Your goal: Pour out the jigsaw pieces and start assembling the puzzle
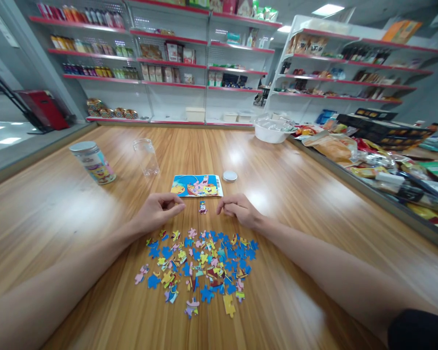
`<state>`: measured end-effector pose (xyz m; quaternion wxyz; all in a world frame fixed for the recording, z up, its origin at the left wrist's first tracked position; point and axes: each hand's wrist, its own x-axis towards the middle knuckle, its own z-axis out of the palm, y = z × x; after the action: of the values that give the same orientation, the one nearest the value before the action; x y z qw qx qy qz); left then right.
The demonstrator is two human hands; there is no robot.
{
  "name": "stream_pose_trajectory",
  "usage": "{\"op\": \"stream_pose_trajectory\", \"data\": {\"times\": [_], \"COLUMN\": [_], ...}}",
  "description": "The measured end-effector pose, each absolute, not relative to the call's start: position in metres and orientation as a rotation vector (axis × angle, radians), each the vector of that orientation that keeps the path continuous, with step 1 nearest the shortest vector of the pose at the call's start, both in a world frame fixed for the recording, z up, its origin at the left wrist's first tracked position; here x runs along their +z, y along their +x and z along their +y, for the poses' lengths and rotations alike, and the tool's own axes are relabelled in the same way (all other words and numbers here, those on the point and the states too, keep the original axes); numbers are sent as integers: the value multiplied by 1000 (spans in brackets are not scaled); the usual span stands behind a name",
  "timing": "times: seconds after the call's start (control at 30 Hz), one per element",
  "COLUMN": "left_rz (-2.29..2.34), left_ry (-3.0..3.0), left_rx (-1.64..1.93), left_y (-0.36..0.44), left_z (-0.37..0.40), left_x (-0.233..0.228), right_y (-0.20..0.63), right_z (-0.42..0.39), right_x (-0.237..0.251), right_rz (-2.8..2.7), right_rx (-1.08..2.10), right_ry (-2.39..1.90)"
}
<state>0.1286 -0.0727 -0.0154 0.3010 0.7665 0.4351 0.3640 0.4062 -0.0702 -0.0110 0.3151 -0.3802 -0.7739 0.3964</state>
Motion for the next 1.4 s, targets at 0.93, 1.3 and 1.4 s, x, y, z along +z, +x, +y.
{"op": "stream_pose_trajectory", "data": {"times": [0.93,1.3,1.4], "left_rz": [841,706,646], "left_ry": [2254,1951,1854], "left_rx": [624,616,575], "left_y": [129,119,112], "left_z": [-74,-62,-56], "left_x": [-8,-9,-7], "right_y": [409,405,403], "right_z": [-79,-87,-88], "right_x": [-1,-4,-9], "right_rz": [-2531,-2502,-2482], "right_rx": [887,783,775], "right_ry": [-816,-710,-676]}}
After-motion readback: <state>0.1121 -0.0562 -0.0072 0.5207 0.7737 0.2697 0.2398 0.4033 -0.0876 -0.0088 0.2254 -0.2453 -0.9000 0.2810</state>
